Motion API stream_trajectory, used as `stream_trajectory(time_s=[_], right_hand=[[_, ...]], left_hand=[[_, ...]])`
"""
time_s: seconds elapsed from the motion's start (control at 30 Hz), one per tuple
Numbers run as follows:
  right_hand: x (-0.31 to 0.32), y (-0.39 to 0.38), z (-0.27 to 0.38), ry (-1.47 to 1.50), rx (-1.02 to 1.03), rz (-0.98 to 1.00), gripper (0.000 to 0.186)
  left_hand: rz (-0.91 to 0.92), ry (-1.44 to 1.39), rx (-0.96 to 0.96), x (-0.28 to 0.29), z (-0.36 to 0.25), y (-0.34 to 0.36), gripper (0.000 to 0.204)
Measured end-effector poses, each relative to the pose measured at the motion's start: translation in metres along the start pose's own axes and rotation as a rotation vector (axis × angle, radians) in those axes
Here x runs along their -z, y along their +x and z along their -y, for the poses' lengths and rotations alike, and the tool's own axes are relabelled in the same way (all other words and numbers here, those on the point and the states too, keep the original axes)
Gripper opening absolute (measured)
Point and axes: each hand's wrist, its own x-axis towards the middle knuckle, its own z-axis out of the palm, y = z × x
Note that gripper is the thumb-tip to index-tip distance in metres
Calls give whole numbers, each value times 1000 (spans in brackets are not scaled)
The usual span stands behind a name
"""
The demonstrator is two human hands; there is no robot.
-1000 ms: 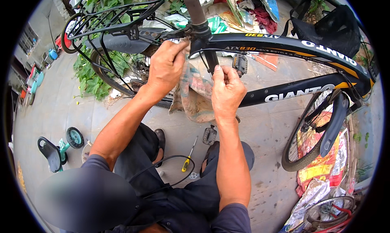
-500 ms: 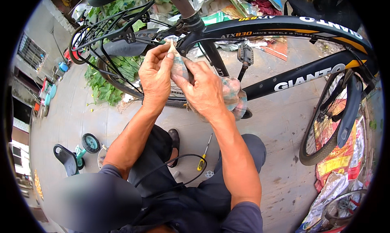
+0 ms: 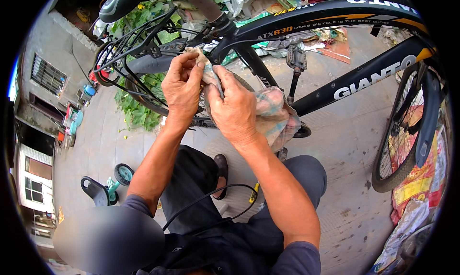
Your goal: The person uses a yellow screwdriver to tighten a bolt on the bicycle frame near the rear wheel. They then wipe the area with a cloth and continue adjusting the bolt with the screwdriver.
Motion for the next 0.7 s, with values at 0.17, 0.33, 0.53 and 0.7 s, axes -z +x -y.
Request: stream_trajectory(time_s=[0.17,0.33,0.53,0.7], right_hand=[[-6,1,-6,4,65,-168,36],[-5,3,4,58,-15,-228,35],[-13,5,-4,19,2,-231,34],[-25,11,-4,98,21,-324,32]], left_hand=[[-8,308,-399,-8,-12,5,24],[89,511,-547,2,-7,11,38],[311,817,-673,16,-5,23,55],[210,677,-715,13,-7,28,53]])
